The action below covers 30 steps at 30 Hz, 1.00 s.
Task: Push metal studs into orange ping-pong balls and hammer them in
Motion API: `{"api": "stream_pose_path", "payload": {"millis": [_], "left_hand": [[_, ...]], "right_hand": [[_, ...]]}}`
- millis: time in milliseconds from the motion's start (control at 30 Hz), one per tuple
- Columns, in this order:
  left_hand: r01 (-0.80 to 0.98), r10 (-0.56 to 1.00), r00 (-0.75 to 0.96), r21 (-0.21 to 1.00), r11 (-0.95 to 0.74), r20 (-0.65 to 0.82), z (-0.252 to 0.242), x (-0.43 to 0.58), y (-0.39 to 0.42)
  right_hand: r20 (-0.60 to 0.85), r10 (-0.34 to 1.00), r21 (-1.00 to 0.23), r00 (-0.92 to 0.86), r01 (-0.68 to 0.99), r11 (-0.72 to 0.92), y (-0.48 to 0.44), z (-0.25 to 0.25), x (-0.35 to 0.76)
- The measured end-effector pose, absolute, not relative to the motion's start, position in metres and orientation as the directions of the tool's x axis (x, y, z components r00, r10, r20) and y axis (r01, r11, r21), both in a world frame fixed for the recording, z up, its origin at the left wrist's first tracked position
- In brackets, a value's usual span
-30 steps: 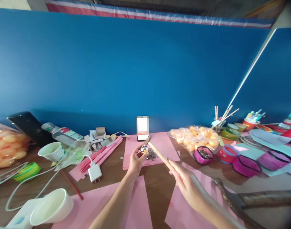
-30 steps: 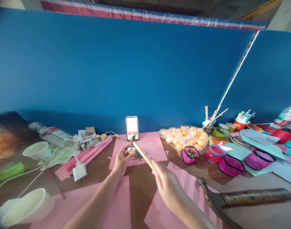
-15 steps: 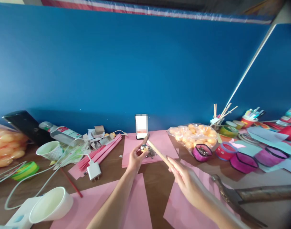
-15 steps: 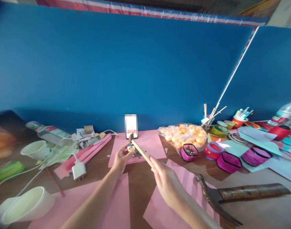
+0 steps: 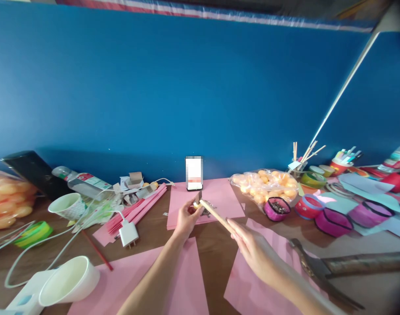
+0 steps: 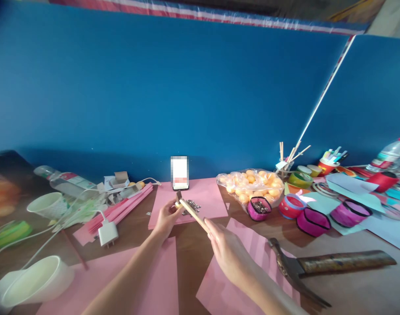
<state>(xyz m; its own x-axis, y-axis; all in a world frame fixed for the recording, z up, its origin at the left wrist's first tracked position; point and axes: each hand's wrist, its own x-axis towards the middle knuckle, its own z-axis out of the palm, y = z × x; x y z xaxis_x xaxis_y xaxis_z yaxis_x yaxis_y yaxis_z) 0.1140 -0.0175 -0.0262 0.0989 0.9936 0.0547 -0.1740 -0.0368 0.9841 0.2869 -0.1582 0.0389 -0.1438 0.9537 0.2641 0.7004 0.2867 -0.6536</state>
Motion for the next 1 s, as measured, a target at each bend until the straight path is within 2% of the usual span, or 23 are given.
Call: {"api": "stream_pose_path", "payload": {"millis": [167,300,467,733,933,1000], "left_hand": [[-0.164,0.994,0.098,0.986,-0.023,0.039,-0.025,0.113,-0.018],[-0.174,0.992,0.108,0.984,-0.044,0.063,-0.028,0.113,-0.016],[-0.192,0.994,0.099,0.981,-0.024,0.044,-0.03,0.113,-0.015],[-0.24,0.992,0.112,0.97,-0.033,0.061,-0.033,0.112,-0.015],[-0.256,0.991,0.123,0.966,-0.021,0.055,-0.035,0.112,-0.013],[-0.291,0.991,0.122,0.956,-0.023,0.061,-0.036,0.111,-0.013]], "right_hand": [[0.295,0.949,-0.642,-0.109,0.713,0.282,-0.157,0.042,0.288],[0.303,0.938,-0.643,-0.168,0.69,0.331,-0.156,0.04,0.288],[0.254,0.964,-0.684,-0.072,0.691,0.232,-0.156,0.036,0.287],[0.157,0.988,-0.756,-0.012,0.642,0.128,-0.155,0.033,0.289],[0.089,0.996,-0.768,-0.021,0.635,0.082,-0.152,0.031,0.291],[0.117,0.993,-0.754,0.003,0.651,0.087,-0.15,0.033,0.294]]}}
